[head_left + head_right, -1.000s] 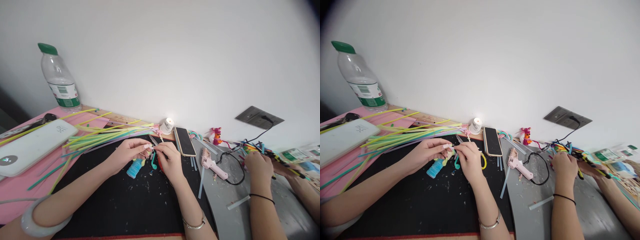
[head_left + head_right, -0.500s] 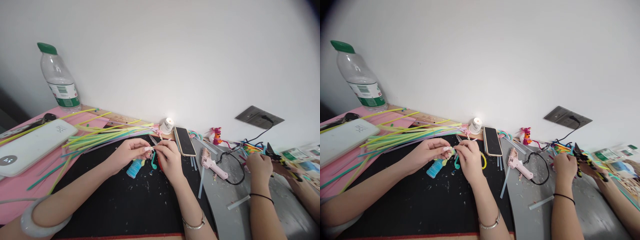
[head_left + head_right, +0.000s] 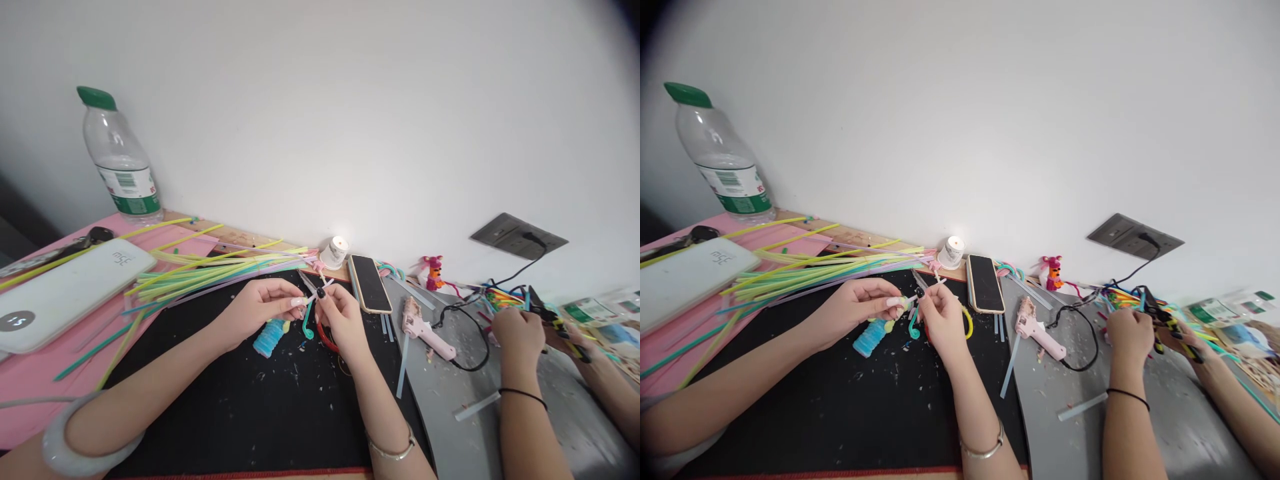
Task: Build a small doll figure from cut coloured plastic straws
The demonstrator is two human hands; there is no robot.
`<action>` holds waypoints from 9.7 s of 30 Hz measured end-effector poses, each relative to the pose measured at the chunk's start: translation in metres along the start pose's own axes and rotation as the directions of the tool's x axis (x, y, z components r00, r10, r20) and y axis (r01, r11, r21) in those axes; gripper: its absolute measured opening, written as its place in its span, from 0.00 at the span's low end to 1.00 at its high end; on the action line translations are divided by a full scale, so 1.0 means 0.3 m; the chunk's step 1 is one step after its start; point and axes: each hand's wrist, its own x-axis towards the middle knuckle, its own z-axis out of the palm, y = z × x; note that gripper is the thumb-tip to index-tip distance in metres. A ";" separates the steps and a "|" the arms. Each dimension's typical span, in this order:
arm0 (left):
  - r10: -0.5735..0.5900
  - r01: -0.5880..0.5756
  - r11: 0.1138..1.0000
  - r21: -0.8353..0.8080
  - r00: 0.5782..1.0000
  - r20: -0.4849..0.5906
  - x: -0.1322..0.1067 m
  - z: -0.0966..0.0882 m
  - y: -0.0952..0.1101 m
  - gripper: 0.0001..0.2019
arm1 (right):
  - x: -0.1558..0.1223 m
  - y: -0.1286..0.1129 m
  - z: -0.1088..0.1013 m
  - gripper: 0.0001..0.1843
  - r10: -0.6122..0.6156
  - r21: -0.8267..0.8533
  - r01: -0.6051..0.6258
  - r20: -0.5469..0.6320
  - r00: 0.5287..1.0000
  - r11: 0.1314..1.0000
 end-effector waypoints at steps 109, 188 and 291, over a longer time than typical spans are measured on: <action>0.165 -0.103 0.924 0.369 0.976 -0.141 -0.036 0.043 0.014 0.06 | -0.054 -0.026 0.057 0.08 -0.270 -0.348 0.254 0.003 0.963 0.902; -0.095 0.174 0.902 -0.395 0.973 0.210 -0.028 0.031 -0.006 0.12 | -0.033 -0.010 0.067 0.15 -0.004 0.335 -0.017 0.063 0.998 0.942; -0.263 0.478 0.819 -0.318 0.805 0.532 -0.046 0.039 -0.032 0.25 | -0.054 -0.035 0.082 0.08 -0.184 0.353 0.079 0.275 0.944 0.932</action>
